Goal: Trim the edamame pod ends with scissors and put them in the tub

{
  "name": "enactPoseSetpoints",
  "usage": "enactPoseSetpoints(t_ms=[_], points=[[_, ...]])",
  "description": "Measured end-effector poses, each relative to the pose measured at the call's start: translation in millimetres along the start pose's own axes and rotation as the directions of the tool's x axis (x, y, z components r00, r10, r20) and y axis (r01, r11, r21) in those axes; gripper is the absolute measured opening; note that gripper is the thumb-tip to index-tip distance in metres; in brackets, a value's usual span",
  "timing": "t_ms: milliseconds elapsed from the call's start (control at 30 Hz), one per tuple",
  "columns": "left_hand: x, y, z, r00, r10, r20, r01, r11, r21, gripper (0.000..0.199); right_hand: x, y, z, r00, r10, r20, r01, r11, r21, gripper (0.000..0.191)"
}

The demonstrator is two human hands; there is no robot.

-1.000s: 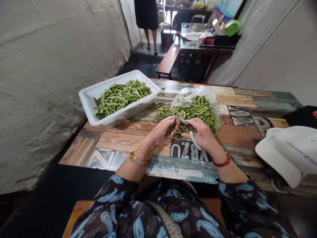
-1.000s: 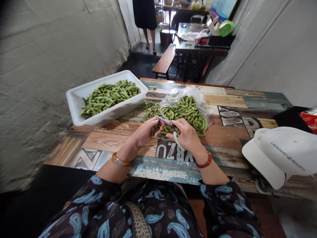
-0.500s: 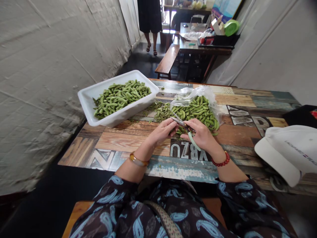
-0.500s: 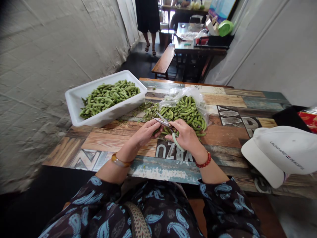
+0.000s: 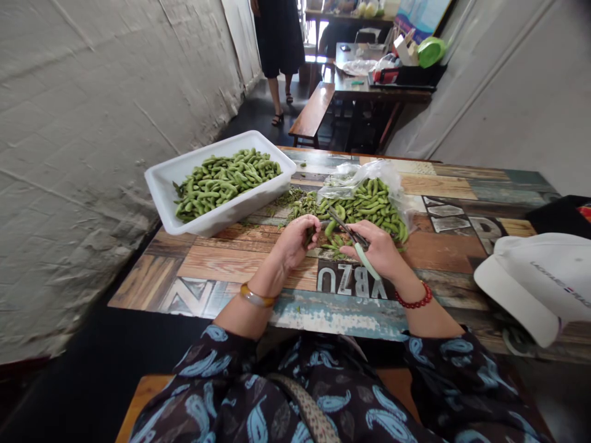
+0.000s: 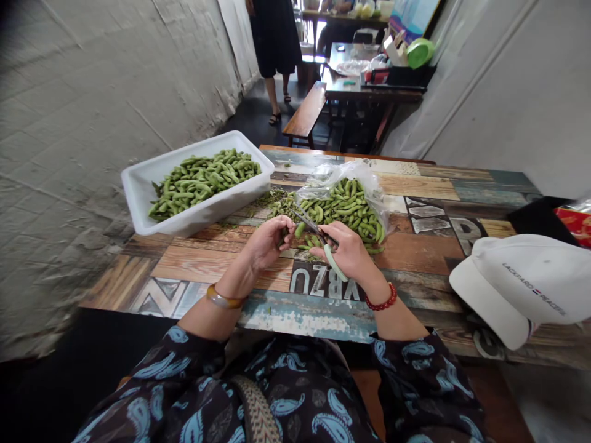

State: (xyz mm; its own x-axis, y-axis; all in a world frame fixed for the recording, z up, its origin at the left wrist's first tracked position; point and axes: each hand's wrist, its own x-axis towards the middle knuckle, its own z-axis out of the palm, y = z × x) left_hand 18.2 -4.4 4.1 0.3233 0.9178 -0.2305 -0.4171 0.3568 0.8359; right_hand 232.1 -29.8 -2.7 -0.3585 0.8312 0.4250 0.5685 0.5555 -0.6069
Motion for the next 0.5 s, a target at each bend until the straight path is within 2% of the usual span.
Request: enactPoseSetpoints(t_ms=[67, 167, 300, 500], points=[[-0.4, -0.4, 0.8, 1.000, 0.003, -0.001, -0.003, 1.000, 0.030, 0.008, -1.0, 0.1, 0.9, 1.000, -0.002, 0.005, 0.002, 1.000, -0.011, 0.037], [-2.3, -2.8, 3.3, 0.999, 0.043, 0.006, -0.043, 0.986, 0.161, 0.019, -2.4, 0.1, 2.1, 1.000, -0.001, 0.016, 0.001, 0.999, -0.032, 0.038], [-4.5, -6.1, 5.7, 0.984, 0.134, 0.114, -0.164, 0.934, 0.317, 0.032, -3.1, -1.4, 2.1, 0.999, -0.007, 0.038, 0.009, 0.999, -0.047, 0.037], [-2.2, -9.0, 2.3, 0.961, 0.232, 0.150, -0.275, 0.861, 0.428, 0.032, -3.1, -4.4, 0.9, 0.998, -0.001, 0.071, 0.005, 0.998, -0.056, 0.037]])
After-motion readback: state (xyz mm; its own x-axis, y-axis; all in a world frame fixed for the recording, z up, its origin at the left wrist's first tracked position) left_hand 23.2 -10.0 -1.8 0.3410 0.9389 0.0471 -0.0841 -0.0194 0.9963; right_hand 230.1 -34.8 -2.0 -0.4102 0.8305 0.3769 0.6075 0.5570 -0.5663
